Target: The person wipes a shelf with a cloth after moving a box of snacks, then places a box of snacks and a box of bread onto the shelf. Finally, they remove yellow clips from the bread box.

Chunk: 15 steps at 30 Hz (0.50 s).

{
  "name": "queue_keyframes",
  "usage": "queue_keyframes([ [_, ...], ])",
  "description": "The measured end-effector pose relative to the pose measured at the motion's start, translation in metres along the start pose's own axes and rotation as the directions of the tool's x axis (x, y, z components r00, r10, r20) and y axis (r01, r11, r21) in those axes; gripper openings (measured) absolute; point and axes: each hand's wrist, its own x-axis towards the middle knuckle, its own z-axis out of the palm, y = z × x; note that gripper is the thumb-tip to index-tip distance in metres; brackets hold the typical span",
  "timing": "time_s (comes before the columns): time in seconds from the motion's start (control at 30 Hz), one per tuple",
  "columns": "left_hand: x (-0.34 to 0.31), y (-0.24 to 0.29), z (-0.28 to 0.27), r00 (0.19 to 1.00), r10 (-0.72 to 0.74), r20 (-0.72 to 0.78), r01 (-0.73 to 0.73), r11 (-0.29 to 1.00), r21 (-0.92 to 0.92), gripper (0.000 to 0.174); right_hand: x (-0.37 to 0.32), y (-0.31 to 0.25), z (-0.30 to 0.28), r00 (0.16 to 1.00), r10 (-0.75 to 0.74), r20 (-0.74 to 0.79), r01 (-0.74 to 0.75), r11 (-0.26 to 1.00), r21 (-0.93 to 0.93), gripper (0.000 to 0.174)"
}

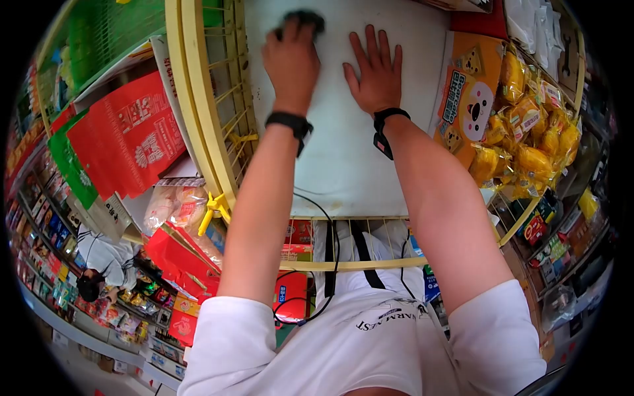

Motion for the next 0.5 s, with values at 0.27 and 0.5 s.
queue_keyframes([
  [0.27, -0.042, 0.010, -0.025, 0.988, -0.037, 0.152, 0.041, 0.999, -0.024, 0.042, 0.001, 0.000, -0.001, 1.000, 0.012, 0.006, -0.012, 1.000, 0.001, 0.064],
  [0.5, 0.025, -0.024, 0.009, 0.996, 0.068, -0.054, -0.063, 0.994, 0.085, 0.039, -0.001, 0.001, -0.001, 1.000, 0.022, -0.022, -0.021, 0.997, 0.078, 0.062],
])
